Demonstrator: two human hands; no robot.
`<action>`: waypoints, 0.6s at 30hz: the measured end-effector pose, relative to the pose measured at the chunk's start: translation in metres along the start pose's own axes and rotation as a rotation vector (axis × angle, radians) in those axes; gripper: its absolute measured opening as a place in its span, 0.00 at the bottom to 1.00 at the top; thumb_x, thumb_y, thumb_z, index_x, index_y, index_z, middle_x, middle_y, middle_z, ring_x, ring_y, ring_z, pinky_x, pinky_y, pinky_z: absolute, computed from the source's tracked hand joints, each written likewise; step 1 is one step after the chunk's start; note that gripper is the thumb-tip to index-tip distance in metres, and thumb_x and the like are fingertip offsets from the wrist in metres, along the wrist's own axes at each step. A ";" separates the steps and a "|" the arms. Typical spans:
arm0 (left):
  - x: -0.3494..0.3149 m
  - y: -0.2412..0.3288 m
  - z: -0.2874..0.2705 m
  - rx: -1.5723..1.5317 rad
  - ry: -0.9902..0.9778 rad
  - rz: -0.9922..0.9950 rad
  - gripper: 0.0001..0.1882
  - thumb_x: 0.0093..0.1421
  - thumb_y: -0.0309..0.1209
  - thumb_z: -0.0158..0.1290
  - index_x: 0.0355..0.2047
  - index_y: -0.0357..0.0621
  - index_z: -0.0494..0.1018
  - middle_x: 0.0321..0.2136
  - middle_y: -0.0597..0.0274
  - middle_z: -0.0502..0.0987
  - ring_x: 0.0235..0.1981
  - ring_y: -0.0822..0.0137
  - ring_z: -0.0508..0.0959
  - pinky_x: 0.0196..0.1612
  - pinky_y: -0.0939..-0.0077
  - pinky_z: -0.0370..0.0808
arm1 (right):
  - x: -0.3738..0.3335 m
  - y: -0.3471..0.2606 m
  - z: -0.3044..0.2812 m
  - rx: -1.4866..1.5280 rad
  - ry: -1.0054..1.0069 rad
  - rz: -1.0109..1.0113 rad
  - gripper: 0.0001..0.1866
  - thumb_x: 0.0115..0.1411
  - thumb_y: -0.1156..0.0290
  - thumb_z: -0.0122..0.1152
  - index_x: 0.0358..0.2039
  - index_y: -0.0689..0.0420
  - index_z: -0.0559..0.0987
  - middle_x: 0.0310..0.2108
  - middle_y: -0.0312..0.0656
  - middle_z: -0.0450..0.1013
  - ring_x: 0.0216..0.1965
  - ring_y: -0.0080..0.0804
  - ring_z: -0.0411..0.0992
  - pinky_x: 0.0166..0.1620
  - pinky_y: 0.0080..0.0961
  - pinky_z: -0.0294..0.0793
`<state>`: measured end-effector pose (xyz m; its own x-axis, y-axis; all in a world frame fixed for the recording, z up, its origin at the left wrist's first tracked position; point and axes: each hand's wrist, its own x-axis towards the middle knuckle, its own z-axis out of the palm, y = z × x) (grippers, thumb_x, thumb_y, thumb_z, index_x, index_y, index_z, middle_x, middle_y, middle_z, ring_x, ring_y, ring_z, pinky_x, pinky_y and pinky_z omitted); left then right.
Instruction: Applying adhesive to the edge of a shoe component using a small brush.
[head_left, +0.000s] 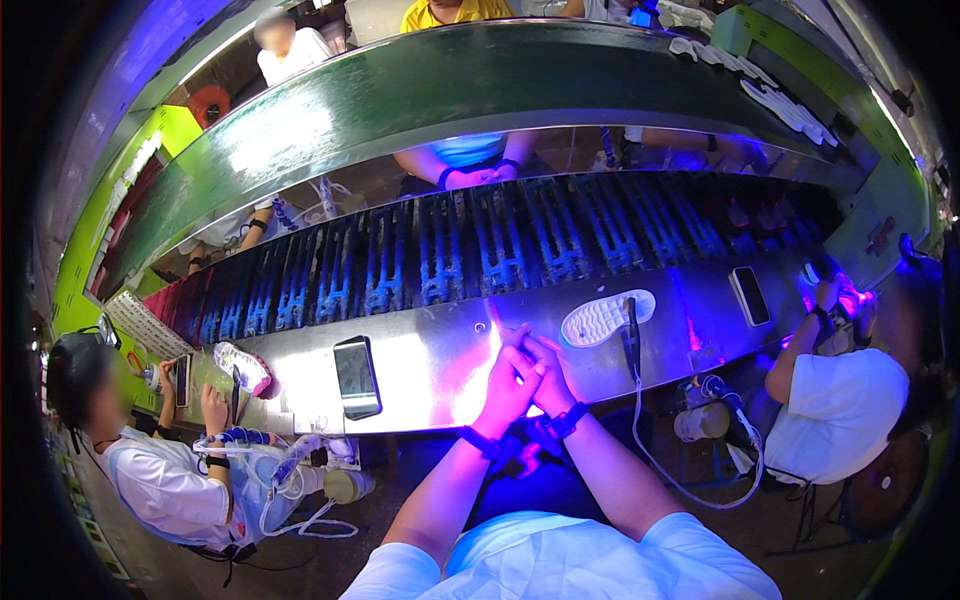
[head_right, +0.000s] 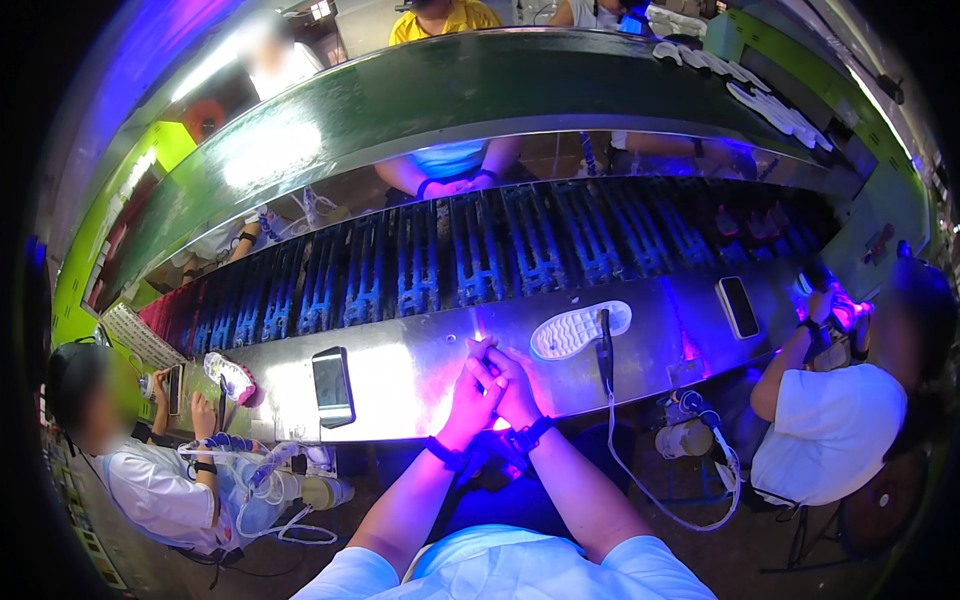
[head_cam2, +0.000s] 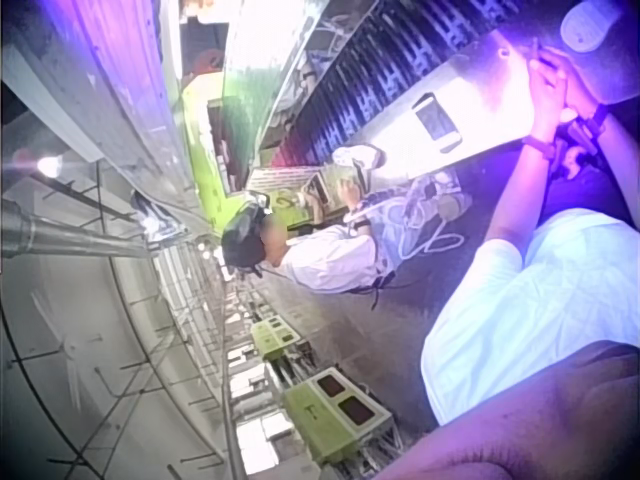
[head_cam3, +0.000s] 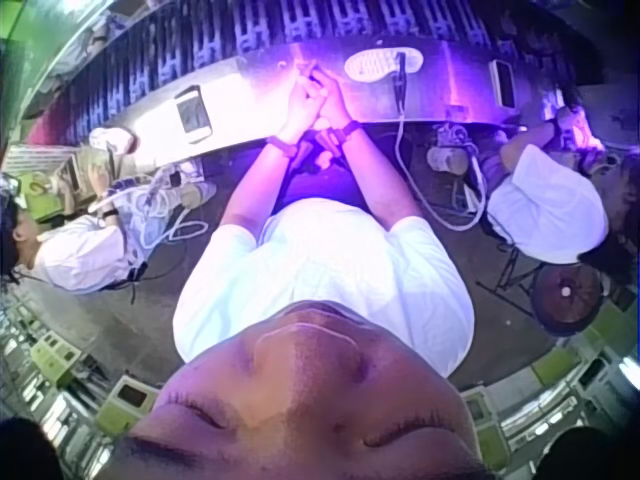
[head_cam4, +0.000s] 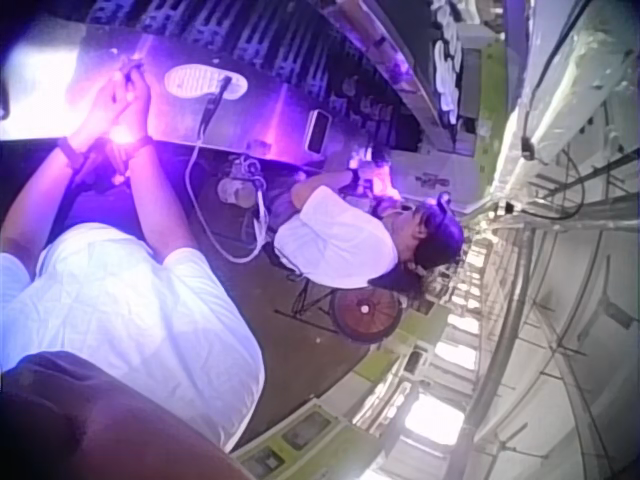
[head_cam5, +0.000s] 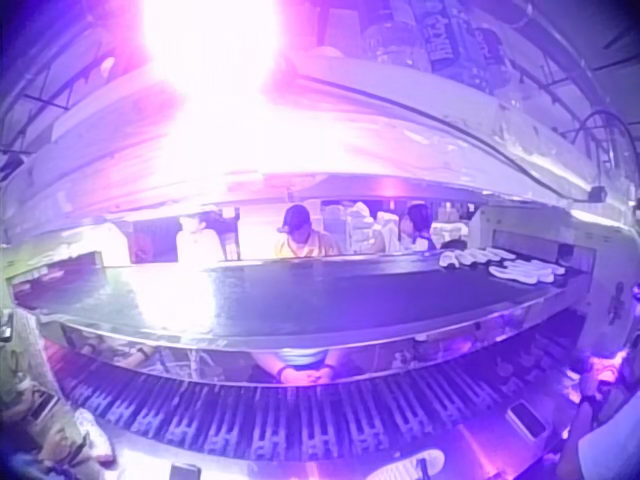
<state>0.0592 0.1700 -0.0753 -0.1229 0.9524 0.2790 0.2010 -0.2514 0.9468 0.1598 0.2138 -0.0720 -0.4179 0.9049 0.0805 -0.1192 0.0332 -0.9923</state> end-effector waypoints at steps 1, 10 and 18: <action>0.000 -0.001 0.000 0.007 0.004 0.006 0.42 0.65 0.44 0.58 0.72 0.36 0.56 0.66 0.42 0.65 0.67 0.50 0.66 0.69 0.58 0.63 | 0.001 0.001 0.000 0.008 -0.002 -0.013 0.26 0.71 0.60 0.61 0.62 0.63 0.74 0.54 0.42 0.75 0.53 0.26 0.74 0.55 0.25 0.75; 0.002 -0.005 0.000 0.037 0.039 0.045 0.39 0.63 0.43 0.61 0.68 0.36 0.61 0.62 0.42 0.69 0.62 0.49 0.72 0.62 0.58 0.70 | -0.001 -0.006 0.002 0.003 0.004 -0.003 0.25 0.71 0.60 0.61 0.61 0.63 0.75 0.53 0.41 0.75 0.55 0.27 0.73 0.58 0.27 0.73; -0.001 0.006 0.004 -0.014 0.075 -0.002 0.46 0.64 0.44 0.61 0.73 0.36 0.51 0.64 0.41 0.66 0.63 0.50 0.70 0.64 0.57 0.69 | -0.001 -0.005 0.006 -0.017 0.060 -0.061 0.26 0.70 0.59 0.62 0.64 0.59 0.73 0.48 0.40 0.75 0.49 0.26 0.74 0.53 0.27 0.75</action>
<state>0.0647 0.1685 -0.0710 -0.1958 0.9375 0.2878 0.1871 -0.2524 0.9494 0.1556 0.2104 -0.0662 -0.3552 0.9249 0.1353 -0.1267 0.0957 -0.9873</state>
